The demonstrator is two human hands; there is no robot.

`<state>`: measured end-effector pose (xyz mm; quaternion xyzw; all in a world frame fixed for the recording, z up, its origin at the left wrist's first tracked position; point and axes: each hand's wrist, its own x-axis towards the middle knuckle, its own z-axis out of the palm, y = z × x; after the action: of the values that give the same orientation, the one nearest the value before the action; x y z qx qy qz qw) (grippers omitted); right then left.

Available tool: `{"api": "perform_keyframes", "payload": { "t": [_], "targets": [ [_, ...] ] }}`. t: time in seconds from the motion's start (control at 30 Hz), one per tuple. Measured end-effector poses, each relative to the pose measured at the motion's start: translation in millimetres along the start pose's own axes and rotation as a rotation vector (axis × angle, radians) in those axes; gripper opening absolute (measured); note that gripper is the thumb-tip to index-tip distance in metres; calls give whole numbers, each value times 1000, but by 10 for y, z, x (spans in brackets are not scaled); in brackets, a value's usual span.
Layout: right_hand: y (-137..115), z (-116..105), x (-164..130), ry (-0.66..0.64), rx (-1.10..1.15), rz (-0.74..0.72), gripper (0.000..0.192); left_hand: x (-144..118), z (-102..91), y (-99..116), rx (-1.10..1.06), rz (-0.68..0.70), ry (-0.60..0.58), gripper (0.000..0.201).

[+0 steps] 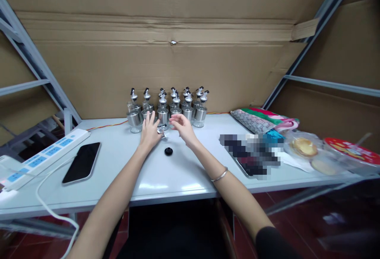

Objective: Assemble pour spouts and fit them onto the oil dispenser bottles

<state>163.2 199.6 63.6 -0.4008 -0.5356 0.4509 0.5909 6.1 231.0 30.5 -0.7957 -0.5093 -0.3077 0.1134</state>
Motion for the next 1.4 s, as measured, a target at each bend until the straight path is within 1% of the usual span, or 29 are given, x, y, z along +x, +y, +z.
{"api": "perform_keyframes", "payload": {
  "t": [0.07,0.2,0.3,0.37,0.47,0.67,0.77,0.87,0.93,1.0,1.1,1.17,1.23,1.3,1.4],
  "targets": [
    [12,-29,19,20,-62,-43,26,3,-24,26,10,-2,27,41],
    [-14,-90,23,57,-277,-205,26,13,-124,143,-55,-8,79,38],
    [-51,-125,7,18,-414,-302,21,8,-227,282,-134,-18,68,40],
    [-62,-136,-5,-13,-469,-338,21,0,-279,357,-182,-23,51,43],
    [-58,-132,-24,-57,-532,-359,26,-8,-305,399,-255,-26,35,47],
    [-54,-110,-54,-115,-596,-398,27,2,-266,345,-329,-25,25,53],
    [-68,-108,-65,-126,-600,-407,28,5,-262,337,-335,-9,30,48],
    [-76,-95,-82,-127,-663,-414,29,5,-266,350,-315,-6,18,37],
    [-82,-79,-97,-132,-770,-421,26,6,-269,365,-298,-16,-3,32],
    [-92,-59,-113,-141,-924,-438,26,6,-275,384,-280,-29,-21,29],
    [-115,-34,-130,-166,-1137,-455,30,5,-289,414,-260,-42,-36,27],
    [-125,-24,-137,-178,-1218,-452,31,2,-298,429,-257,-44,-43,27],
    [-124,-22,-140,-188,-1250,-448,32,-2,-301,435,-261,-39,-48,27],
    [-109,-28,-138,-185,-1212,-441,32,-6,-300,434,-268,-28,-41,28],
    [-82,-58,-113,-119,-969,-371,42,-9,-295,424,-275,12,-15,31]
  ]
}}
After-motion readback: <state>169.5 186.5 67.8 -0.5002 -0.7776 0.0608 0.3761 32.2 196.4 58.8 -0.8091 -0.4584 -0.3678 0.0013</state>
